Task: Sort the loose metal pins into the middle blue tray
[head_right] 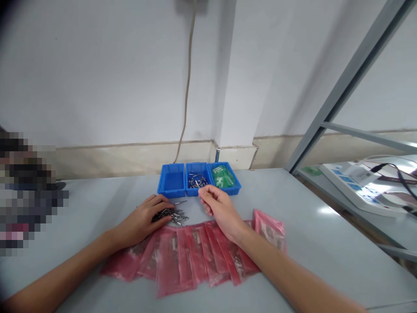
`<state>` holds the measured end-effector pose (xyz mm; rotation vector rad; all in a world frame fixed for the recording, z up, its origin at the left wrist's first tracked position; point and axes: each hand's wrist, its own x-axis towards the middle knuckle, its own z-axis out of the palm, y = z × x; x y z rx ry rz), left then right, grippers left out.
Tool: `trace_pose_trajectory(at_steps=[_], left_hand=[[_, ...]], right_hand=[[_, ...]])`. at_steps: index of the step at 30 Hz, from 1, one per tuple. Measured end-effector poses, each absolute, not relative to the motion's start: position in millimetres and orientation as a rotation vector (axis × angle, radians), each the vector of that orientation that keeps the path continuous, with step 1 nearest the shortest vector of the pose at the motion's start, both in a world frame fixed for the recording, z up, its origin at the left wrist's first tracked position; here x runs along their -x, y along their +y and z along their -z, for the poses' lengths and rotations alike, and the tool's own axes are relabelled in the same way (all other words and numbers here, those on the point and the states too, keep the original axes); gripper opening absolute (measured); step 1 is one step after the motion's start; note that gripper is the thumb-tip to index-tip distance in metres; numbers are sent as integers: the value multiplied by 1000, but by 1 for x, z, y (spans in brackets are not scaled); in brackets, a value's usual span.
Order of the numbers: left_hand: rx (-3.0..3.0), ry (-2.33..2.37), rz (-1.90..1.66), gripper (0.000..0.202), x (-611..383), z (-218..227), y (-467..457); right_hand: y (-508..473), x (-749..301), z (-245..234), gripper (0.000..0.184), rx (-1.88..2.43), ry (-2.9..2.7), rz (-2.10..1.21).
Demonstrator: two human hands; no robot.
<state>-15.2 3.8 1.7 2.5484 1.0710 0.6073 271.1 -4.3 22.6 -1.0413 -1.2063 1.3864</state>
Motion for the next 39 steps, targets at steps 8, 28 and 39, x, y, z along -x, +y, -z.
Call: trace_pose_trajectory(at_steps=[8, 28, 39], left_hand=[[-2555, 1066, -619, 25, 15, 1, 4], [-2571, 1057, -662, 24, 14, 1, 3], [-2564, 1064, -659, 24, 14, 2, 4]], right_hand=[[4, -272, -21, 38, 1071, -1159, -1319], [-13, -262, -11, 41, 1178, -2334, -564], [-12, -265, -10, 24, 1161, -2272, -488]])
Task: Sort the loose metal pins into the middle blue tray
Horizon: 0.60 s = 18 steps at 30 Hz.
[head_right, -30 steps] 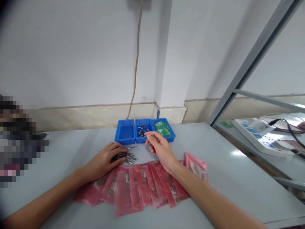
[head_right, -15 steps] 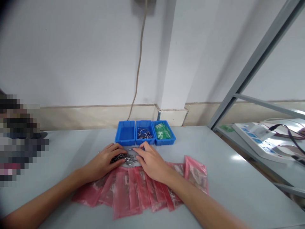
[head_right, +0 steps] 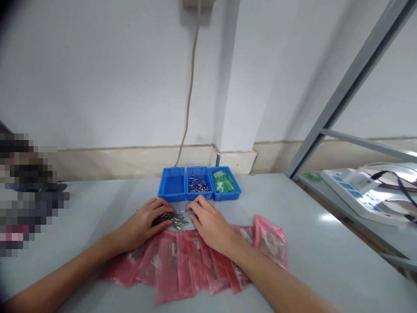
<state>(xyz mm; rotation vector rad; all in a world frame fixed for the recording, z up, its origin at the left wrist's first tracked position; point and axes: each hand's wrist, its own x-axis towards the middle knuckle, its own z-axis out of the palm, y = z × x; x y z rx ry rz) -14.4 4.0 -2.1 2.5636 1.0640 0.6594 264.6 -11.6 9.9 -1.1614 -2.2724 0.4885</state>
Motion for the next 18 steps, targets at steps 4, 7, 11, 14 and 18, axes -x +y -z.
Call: trace_pose_trajectory(at_steps=[4, 7, 11, 14, 18], left_hand=[[-2552, 1075, -640, 24, 14, 0, 3], [-2555, 1073, -627, 23, 14, 0, 3], [-2555, 1067, -642, 24, 14, 0, 3], [-2551, 1073, -632, 24, 14, 1, 3], [-2556, 1069, -642, 24, 14, 0, 3]], right_hand=[[-9, -265, -6, 18, 1197, -2258, -485], [-8, -265, -2, 16, 1202, -2257, -464], [-8, -267, 0, 18, 1191, -2264, -439], [-8, -268, 0, 20, 1168, -2260, -432], [-9, -269, -2, 14, 1193, -2271, -428]])
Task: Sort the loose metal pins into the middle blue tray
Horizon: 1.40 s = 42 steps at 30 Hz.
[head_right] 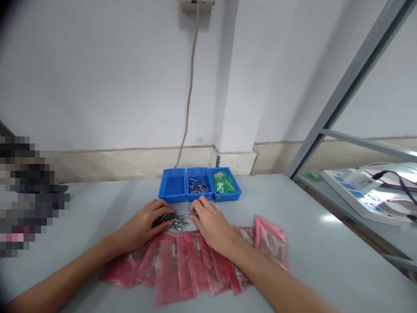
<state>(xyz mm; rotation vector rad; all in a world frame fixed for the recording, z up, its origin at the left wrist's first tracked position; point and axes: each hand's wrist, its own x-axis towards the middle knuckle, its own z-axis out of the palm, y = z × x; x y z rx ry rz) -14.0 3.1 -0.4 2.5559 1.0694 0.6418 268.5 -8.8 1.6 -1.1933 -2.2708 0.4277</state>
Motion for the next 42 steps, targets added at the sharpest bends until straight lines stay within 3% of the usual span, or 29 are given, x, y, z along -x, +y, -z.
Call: trace_pose_trajectory(at_steps=[28, 36, 42], left_hand=[[-2553, 1070, -636, 24, 14, 0, 3], [-2546, 1062, -634, 23, 13, -3, 2], [-2549, 1077, -619, 23, 13, -1, 3]], right_hand=[[-14, -265, -17, 19, 1187, -1985, -612], [-12, -268, -10, 31, 1076, -1960, -552], [-13, -267, -17, 27, 1084, -1963, -506]])
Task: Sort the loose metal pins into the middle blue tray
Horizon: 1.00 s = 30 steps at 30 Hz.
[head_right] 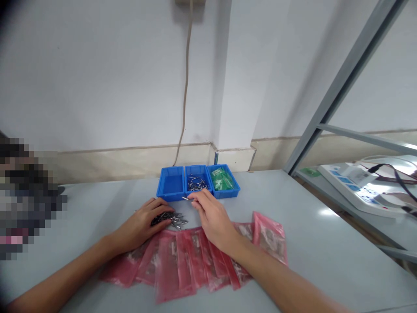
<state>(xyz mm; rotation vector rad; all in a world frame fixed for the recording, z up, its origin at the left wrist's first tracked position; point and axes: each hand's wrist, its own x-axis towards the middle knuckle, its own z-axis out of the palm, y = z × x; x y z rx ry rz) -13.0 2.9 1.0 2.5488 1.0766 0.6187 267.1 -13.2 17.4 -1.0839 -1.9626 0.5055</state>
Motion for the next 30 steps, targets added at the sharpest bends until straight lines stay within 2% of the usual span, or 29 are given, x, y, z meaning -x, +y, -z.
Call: trace_pose_trajectory(at_steps=[16, 25, 30], left_hand=[[-2558, 1071, -616, 21, 13, -4, 2], [-2563, 1079, -606, 23, 15, -1, 3], [-2570, 1070, -626, 22, 13, -2, 2]], right_hand=[[-15, -266, -20, 15, 1088, -1929, -516], [-15, -264, -21, 6, 1121, -1790, -718], [-16, -264, -20, 10, 1145, -1772, -759]])
